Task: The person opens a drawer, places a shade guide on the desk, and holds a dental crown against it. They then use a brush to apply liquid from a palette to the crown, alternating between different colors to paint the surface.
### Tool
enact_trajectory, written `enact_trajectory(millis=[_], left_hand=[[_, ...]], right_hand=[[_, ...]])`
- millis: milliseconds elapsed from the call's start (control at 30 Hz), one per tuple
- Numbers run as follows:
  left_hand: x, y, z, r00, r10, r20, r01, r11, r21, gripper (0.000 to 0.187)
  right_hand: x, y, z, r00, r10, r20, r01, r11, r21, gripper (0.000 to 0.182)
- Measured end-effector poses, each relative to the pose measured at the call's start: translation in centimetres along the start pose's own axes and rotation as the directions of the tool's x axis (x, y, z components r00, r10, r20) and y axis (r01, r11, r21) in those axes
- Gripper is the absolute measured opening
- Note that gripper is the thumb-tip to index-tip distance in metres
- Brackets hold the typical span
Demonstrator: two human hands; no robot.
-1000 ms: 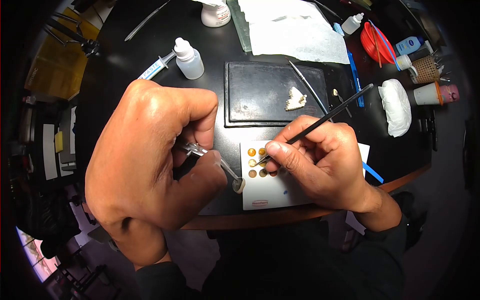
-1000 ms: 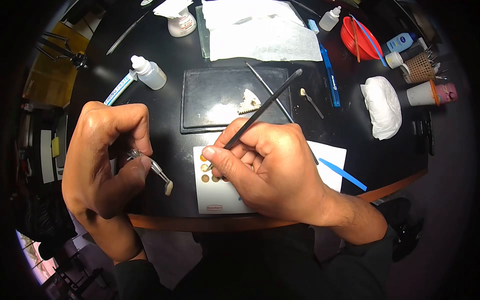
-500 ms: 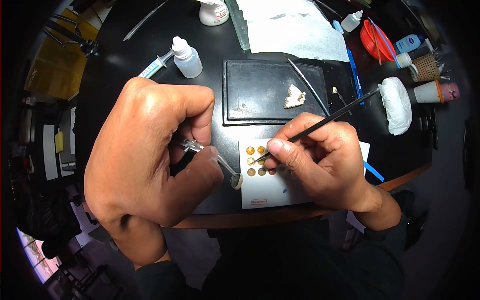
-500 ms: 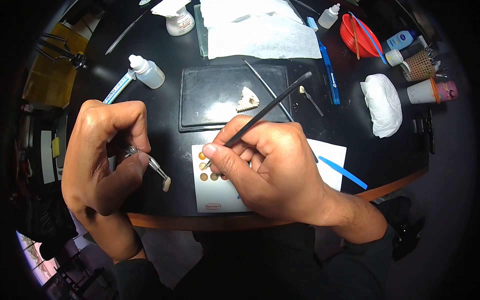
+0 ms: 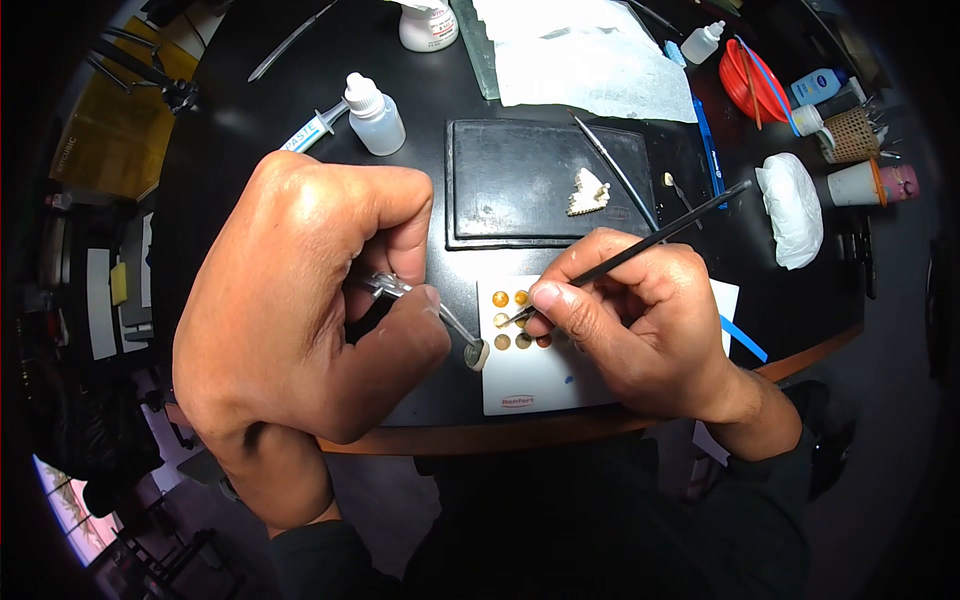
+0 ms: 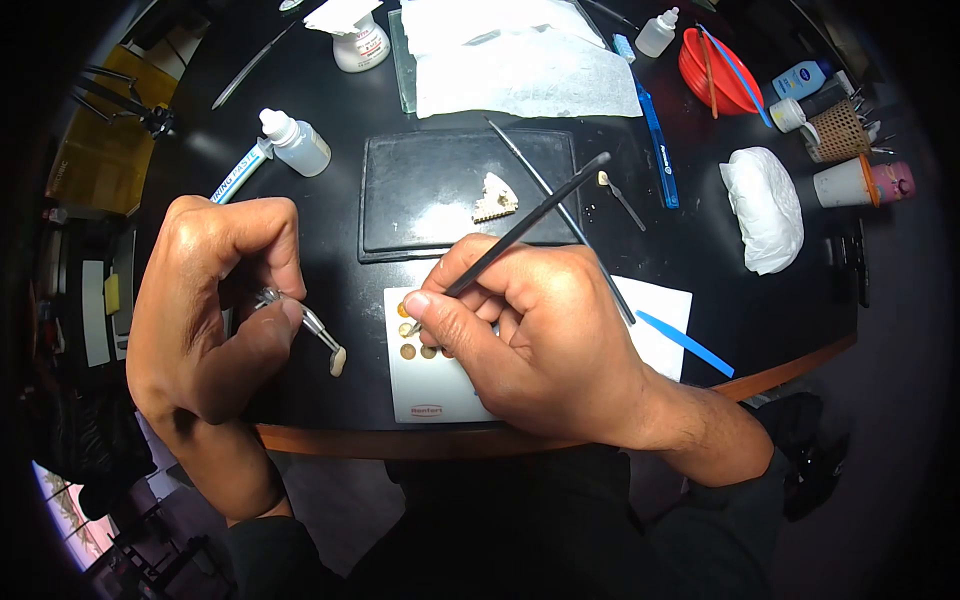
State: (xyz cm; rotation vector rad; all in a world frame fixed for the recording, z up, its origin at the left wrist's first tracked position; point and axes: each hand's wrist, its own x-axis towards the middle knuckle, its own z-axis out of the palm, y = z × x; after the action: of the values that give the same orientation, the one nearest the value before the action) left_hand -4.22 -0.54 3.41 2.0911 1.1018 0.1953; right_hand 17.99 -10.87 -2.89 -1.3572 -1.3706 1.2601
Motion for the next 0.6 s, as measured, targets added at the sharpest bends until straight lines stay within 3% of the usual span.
enact_trajectory(millis=[233,600], left_hand=[[0.06,0.17,-0.24,0.999,0.033,0.015,-0.034,0.999,0.028,0.021],[0.08,0.05,-0.17,0.999,0.031,0.022,-0.031,0.999,0.028,0.021]], right_hand=[[-0.15,0.23,-0.34,0.999,-0.031,0.026,0.032,0.998,-0.054,0.009],[-0.06,-0.31,-0.33,0.996,0.069,0.05,-0.071,0.997,0.034,0.011]])
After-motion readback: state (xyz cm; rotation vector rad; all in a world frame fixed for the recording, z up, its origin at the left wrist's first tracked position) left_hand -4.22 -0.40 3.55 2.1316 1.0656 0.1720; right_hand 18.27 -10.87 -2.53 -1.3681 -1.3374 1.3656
